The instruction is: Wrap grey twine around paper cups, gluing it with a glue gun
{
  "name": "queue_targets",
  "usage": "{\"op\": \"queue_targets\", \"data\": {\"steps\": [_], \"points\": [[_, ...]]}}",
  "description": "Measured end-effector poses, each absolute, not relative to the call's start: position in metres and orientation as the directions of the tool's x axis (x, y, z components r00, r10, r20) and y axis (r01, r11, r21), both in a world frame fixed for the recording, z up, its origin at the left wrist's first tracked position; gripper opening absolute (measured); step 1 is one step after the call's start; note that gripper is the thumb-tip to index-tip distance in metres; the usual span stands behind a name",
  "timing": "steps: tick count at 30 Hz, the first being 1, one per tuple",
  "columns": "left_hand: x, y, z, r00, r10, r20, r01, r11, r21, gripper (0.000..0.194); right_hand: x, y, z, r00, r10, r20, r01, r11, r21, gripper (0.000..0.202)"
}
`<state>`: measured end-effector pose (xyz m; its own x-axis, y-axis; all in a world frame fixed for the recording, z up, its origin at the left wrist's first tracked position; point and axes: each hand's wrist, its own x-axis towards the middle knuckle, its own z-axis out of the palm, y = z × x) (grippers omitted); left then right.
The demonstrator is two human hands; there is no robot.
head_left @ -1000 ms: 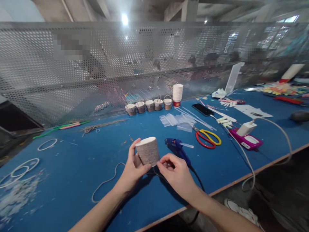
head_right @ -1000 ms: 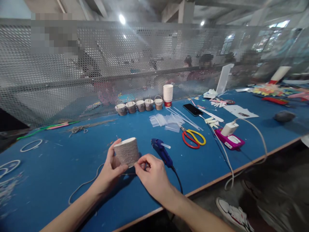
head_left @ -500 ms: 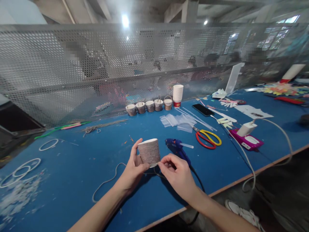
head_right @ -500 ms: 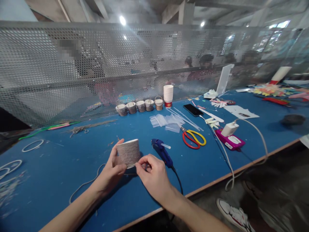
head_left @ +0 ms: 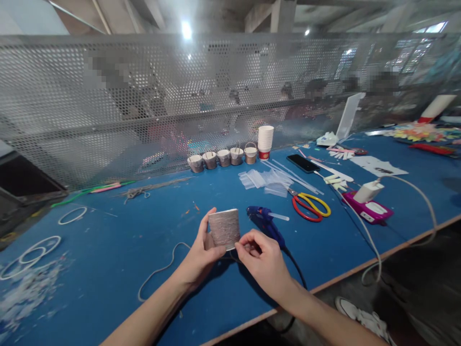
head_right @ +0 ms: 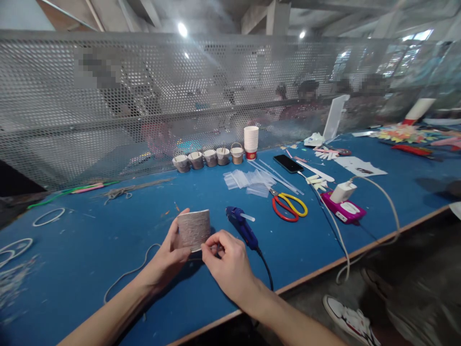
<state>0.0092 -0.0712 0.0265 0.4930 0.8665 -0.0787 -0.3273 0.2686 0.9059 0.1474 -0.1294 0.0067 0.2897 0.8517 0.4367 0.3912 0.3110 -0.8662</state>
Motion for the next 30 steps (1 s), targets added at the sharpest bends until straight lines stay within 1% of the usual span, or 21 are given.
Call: {"op": "queue_targets", "data": {"steps": [2, 6, 14, 22, 30], "points": [[0.0102, -0.0719, 0.0243, 0.474, 0.878, -0.066, -0.315, 0.239, 0.919, 0.098, 0.1466, -0.1297, 0.0066, 0.277, 0.851, 0.446, 0.396, 0.321, -0.860, 0.016], [0.0091, -0.0700, 0.0199, 0.446, 0.893, -0.061, -0.299, 0.213, 0.930, 0.095, 0.1464, -0.1312, 0.0067, 0.249, 0.857, 0.452, 0.400, 0.334, -0.854, 0.016], [0.0074, -0.0679, 0.0228, 0.462, 0.883, -0.085, -0.309, 0.250, 0.917, 0.101, 0.1476, -0.1326, 0.0066, 0.231, 0.848, 0.477, 0.409, 0.360, -0.838, 0.016], [0.0092, -0.0684, 0.0240, 0.501, 0.863, -0.071, -0.319, 0.260, 0.911, 0.105, 0.1464, -0.1318, 0.0055, 0.263, 0.858, 0.442, 0.412, 0.315, -0.855, 0.016], [0.0101, -0.0710, 0.0229, 0.500, 0.864, -0.059, -0.311, 0.243, 0.919, 0.099, 0.1444, -0.1296, 0.0008, 0.260, 0.857, 0.445, 0.440, 0.305, -0.845, 0.014]]}}
